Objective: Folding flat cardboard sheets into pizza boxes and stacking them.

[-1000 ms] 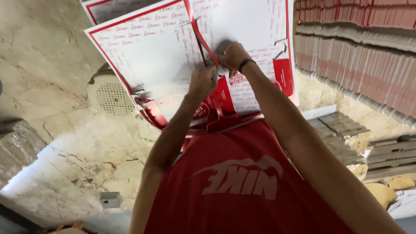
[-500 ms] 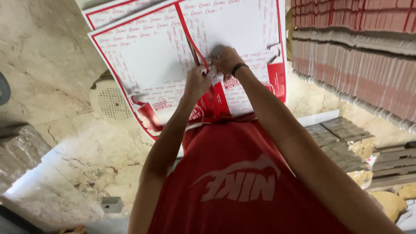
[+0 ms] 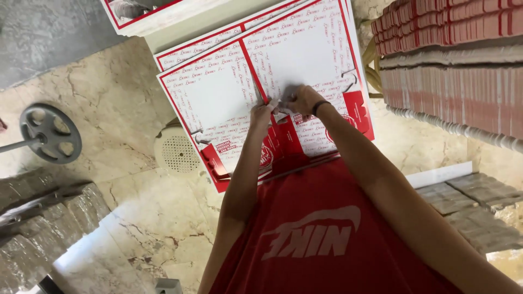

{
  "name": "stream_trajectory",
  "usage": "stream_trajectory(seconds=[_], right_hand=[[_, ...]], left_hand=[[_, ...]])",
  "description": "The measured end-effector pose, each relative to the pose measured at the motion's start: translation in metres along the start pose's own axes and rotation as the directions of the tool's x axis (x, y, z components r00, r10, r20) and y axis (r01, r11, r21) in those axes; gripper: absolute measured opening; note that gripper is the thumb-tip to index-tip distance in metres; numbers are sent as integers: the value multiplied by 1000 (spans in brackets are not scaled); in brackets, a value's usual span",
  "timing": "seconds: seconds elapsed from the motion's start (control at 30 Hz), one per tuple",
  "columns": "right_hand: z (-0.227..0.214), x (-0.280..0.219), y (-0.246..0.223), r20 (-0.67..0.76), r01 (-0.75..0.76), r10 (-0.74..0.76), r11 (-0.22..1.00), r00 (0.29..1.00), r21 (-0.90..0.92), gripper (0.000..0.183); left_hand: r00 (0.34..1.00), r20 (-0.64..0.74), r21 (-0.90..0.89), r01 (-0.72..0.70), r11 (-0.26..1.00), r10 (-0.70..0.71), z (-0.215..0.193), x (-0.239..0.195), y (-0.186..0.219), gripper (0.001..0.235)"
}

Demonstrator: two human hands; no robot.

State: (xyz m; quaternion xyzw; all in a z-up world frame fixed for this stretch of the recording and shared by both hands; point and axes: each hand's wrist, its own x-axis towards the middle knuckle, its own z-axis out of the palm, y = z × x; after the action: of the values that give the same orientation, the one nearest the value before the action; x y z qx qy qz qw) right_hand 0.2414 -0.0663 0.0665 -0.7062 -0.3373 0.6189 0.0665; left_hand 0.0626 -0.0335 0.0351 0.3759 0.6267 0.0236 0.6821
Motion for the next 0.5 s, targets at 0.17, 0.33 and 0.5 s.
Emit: stream_trajectory(seconds=[0.17, 0.33, 0.5], right_hand=[[12, 7, 4, -80, -101, 91, 986, 993, -133, 53], [1, -6, -9, -20, -83, 83, 996, 996, 13, 39], [-6, -5, -22, 71, -135, 150, 974, 986, -184, 44]], left_hand=[[975, 160, -434, -69, 898, 152, -17, -63, 47, 36], [974, 187, -199, -90, 976, 128, -36, -72, 64, 49], [955, 292, -361, 64, 930, 48, -29, -46, 29, 60]])
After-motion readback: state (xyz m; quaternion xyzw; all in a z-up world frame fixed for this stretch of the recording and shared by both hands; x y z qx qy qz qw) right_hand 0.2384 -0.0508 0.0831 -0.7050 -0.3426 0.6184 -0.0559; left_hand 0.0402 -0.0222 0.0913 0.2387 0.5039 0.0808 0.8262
